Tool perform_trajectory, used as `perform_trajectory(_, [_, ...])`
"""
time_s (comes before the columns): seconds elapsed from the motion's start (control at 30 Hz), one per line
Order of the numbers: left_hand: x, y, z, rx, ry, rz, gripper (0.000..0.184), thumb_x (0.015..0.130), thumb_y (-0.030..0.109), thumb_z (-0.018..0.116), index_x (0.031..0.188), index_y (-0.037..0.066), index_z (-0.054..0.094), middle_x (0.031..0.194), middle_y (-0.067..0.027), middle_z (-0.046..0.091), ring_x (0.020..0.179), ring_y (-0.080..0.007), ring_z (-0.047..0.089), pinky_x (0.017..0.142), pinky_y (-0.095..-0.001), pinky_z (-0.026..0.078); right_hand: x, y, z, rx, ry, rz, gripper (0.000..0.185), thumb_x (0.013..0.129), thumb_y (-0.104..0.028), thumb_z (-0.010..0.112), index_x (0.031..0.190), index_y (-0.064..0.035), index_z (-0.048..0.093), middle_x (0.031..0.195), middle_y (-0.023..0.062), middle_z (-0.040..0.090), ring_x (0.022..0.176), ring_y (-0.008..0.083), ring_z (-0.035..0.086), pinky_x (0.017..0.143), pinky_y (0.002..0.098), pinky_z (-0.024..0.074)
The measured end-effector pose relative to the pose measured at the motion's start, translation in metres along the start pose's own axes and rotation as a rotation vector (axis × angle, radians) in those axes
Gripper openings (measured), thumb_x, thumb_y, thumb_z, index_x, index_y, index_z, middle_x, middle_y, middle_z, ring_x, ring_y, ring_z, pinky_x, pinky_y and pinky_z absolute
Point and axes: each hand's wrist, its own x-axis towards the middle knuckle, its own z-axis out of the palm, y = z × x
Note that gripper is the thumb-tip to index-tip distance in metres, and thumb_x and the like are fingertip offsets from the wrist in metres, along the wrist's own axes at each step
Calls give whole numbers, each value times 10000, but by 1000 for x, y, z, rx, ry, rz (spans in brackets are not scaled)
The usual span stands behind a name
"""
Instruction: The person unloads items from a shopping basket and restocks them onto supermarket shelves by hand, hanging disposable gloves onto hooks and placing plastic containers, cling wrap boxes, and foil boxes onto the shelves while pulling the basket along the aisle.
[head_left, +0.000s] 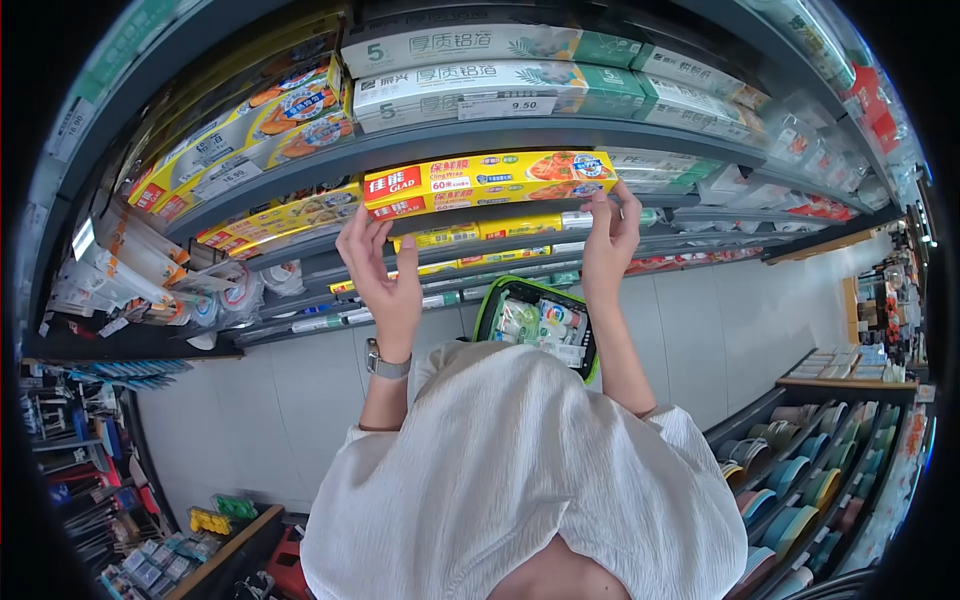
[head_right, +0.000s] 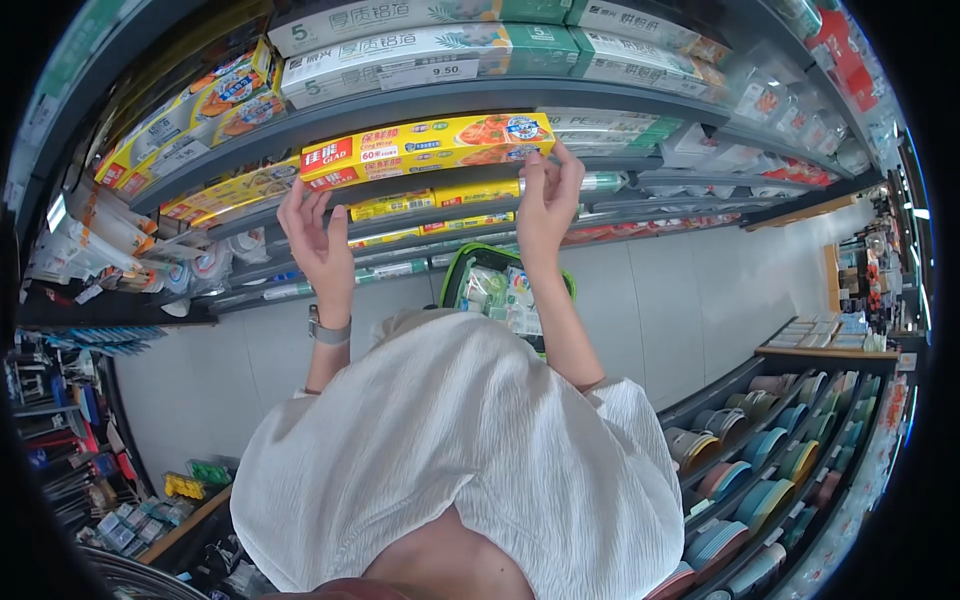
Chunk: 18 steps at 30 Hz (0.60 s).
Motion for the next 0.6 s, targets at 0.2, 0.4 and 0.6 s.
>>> perform_trajectory(0.2, [0, 0, 14, 105, -12, 84, 642, 923, -5, 664, 1493, -8, 368, 1405, -139, 424, 1292, -273, 540, 1089, -400, 451, 9, 13, 9, 56, -100, -61, 480, 1002, -83, 613, 1434, 34, 439, 1301, 125, 449, 1100, 158, 614, 852, 282, 505])
perform_trajectory(0.4, [-9, -2, 25, 376, -9, 0, 777, 883, 106, 748, 1515, -26, 317, 1394, -203, 437, 1248, -305, 540, 1026, -407, 456, 2, 24, 6, -152, -207, -168, 641, 972, -83, 637, 1521, 55, 337, 1390, 191, 431, 1186, 238, 597, 861, 318, 538])
perform_trajectory(0.6, [-7, -13, 28, 334, 24, 49, 782, 877, 79, 745, 1521, -26, 314, 1467, -225, 390, 1329, -329, 498, 1112, -426, 428, 5, 28, 11, -49, -245, -154, 654, 959, -37, 634, 1527, 60, 325, 1431, 194, 392, 1224, 241, 566, 925, 330, 542])
